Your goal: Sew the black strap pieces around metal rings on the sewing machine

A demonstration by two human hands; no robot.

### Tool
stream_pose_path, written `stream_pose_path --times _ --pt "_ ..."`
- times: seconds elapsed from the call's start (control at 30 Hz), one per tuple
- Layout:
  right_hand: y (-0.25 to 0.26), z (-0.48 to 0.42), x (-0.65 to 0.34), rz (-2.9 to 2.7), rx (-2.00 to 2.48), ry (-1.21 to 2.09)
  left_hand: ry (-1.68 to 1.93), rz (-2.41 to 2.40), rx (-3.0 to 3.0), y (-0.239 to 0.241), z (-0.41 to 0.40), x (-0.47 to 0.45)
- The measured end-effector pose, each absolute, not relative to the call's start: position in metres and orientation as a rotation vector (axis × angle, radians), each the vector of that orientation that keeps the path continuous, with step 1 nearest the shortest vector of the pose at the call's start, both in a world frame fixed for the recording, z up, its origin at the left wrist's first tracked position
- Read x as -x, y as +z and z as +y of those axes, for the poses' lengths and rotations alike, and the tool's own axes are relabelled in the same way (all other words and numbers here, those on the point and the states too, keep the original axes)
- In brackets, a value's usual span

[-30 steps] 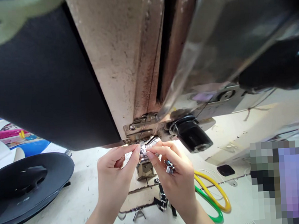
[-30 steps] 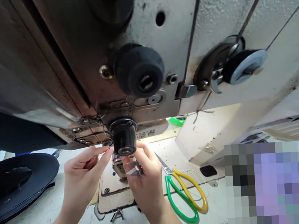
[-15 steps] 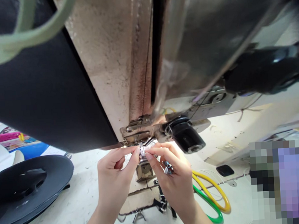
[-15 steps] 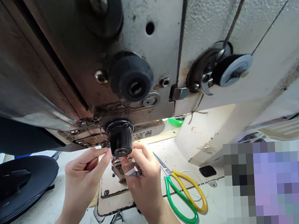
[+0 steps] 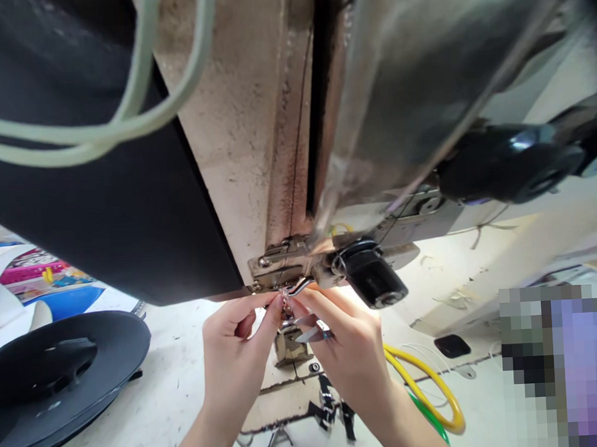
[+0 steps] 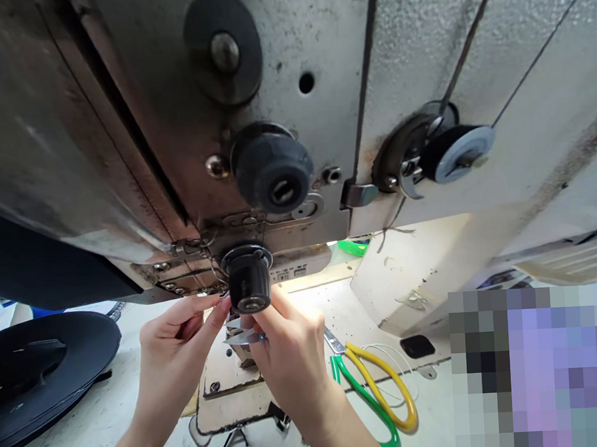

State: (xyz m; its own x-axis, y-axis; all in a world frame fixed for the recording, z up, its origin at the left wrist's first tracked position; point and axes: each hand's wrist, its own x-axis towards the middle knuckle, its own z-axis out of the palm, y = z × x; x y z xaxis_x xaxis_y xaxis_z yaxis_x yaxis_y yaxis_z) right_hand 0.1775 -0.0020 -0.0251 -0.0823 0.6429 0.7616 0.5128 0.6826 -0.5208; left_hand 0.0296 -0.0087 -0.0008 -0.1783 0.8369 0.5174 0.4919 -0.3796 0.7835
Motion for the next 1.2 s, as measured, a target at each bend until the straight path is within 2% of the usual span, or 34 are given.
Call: stream_pose_path --times 0.33,0.43,0.5,0.57,0.7,0.87,1.0,1.2 --pt "-0.022 0.003 -0.184 -1.912 0.912 -0.003 1.601 1.448 -1.804 -0.006 -0.007 -0.029" --pt "-0.025 0.003 -0.184 -1.842 0.937 -0.064 1.861 1.379 -1.905 -0.011 -0.01 -0.032" --pt "-0.03 0.003 -0.183 -1.672 0.951 0.044 2.07 1.387 -2.017 -0.012 -0.011 -0.036" --pt "-0.035 0.002 -0.182 -1.477 0.97 0.301 2.16 1.432 -2.105 -0.012 -0.011 -0.04" --pt "-0.033 -0.001 -0.182 -1.121 0.798 0.827 2.216 1.421 -2.074 -0.009 -0.006 -0.051" --pt "-0.02 -0.005 -0.186 -1.006 0.585 1.188 2.165 1.417 -1.963 -0.005 -0.007 -0.056" --pt "-0.018 -0.005 -0.189 -1.068 0.522 1.285 2.085 1.403 -1.886 -0.007 -0.02 -0.048" --pt "-0.018 -0.004 -0.185 -1.064 0.624 1.144 1.988 1.233 -1.329 -0.003 -0.017 -0.027"
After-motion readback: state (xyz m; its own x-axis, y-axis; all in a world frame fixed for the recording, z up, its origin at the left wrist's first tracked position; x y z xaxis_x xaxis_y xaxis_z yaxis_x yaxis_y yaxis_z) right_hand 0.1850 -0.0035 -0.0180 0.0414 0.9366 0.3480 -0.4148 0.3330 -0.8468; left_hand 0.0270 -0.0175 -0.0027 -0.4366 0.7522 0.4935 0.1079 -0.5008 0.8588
